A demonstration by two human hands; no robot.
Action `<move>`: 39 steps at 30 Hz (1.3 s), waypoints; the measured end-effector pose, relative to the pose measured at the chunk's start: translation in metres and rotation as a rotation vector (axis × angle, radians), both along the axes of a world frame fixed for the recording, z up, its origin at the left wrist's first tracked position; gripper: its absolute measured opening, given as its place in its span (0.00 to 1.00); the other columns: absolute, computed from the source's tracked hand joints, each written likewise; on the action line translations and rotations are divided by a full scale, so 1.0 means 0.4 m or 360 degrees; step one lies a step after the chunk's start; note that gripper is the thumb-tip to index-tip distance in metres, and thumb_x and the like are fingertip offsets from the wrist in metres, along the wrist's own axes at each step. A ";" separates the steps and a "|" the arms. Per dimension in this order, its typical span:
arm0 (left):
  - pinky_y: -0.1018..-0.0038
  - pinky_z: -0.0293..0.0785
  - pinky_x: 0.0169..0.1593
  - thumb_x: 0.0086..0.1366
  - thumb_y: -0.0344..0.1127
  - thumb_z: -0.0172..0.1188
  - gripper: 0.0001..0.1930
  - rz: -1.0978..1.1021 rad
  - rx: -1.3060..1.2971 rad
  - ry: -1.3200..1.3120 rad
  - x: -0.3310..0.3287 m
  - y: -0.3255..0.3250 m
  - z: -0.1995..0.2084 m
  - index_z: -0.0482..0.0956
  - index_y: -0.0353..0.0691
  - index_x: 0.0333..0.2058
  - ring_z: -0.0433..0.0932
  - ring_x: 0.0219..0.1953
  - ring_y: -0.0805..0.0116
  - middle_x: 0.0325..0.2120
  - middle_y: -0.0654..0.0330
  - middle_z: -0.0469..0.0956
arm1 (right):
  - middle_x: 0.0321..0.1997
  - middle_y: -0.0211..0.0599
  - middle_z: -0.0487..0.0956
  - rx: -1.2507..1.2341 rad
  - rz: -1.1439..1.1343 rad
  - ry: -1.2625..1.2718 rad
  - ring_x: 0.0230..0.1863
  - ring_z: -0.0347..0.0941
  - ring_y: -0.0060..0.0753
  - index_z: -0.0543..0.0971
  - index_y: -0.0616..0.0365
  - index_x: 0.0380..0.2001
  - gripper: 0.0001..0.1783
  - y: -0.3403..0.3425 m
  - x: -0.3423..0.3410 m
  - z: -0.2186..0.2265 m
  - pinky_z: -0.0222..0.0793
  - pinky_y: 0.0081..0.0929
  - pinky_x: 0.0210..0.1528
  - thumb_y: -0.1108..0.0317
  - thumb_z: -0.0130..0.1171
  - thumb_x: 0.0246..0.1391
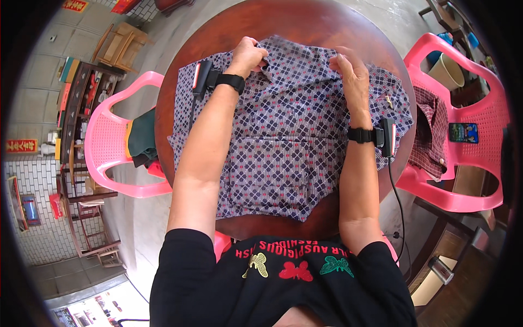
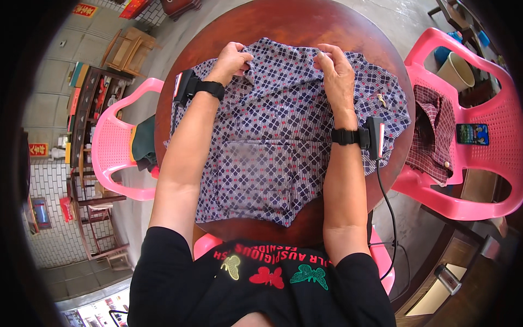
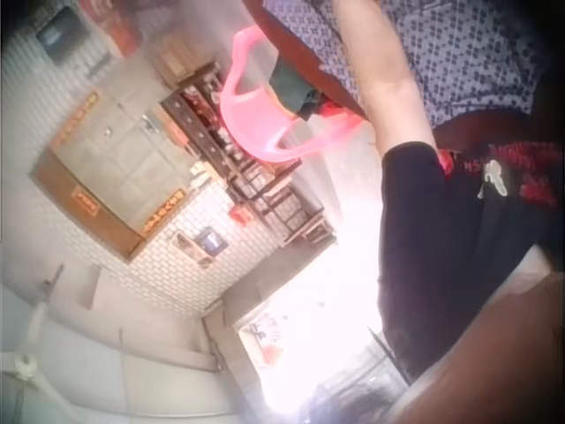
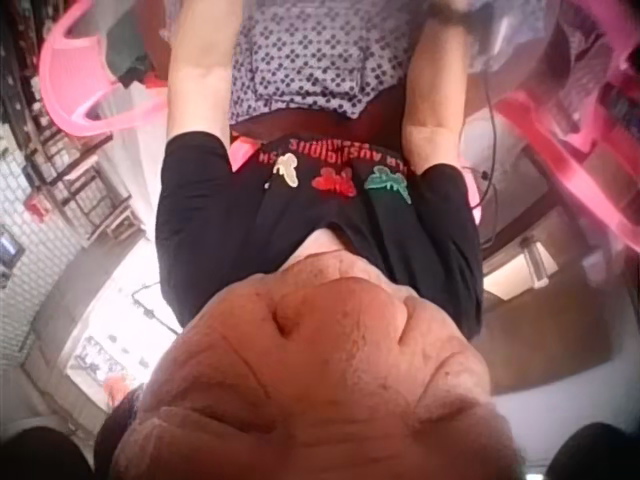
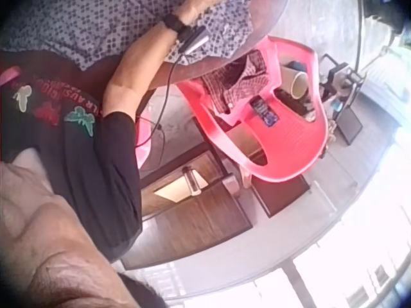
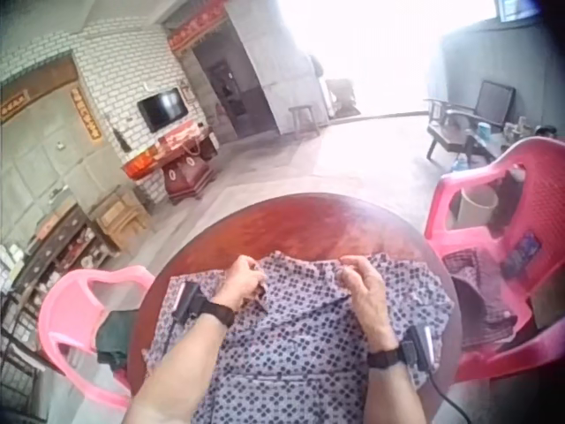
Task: The person is buttoning a patterned shirt on a round table.
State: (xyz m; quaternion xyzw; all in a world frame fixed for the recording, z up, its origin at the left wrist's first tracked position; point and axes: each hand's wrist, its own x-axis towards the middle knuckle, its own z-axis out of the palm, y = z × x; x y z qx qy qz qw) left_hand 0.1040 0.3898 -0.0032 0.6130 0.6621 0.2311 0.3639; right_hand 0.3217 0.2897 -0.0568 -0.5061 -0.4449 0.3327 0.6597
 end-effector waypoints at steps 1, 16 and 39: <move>0.72 0.74 0.29 0.56 0.31 0.62 0.25 -0.0003 0.0007 0.0074 0.012 0.001 -0.011 0.66 0.34 0.51 0.78 0.30 0.70 0.36 0.55 0.77 | 0.34 0.36 0.80 0.0023 0.0014 0.0006 0.36 0.77 0.24 0.77 0.60 0.45 0.14 0.001 0.001 -0.001 0.72 0.22 0.42 0.65 0.52 0.59; 0.80 0.68 0.33 0.62 0.31 0.54 0.22 -0.0388 0.0391 -0.0634 -0.025 -0.151 -0.020 0.64 0.33 0.54 0.69 0.29 0.78 0.32 0.62 0.74 | 0.32 0.35 0.80 0.0081 0.0171 0.0208 0.32 0.76 0.25 0.75 0.61 0.45 0.16 0.004 0.003 0.017 0.69 0.20 0.37 0.61 0.49 0.61; 0.57 0.60 0.59 0.59 0.40 0.58 0.21 -0.0510 0.1026 0.0727 -0.074 -0.348 -0.104 0.73 0.39 0.50 0.67 0.57 0.53 0.53 0.51 0.70 | 0.37 0.45 0.80 0.0226 0.0293 0.0890 0.37 0.78 0.35 0.72 0.66 0.47 0.17 0.008 0.055 -0.011 0.75 0.29 0.44 0.64 0.44 0.64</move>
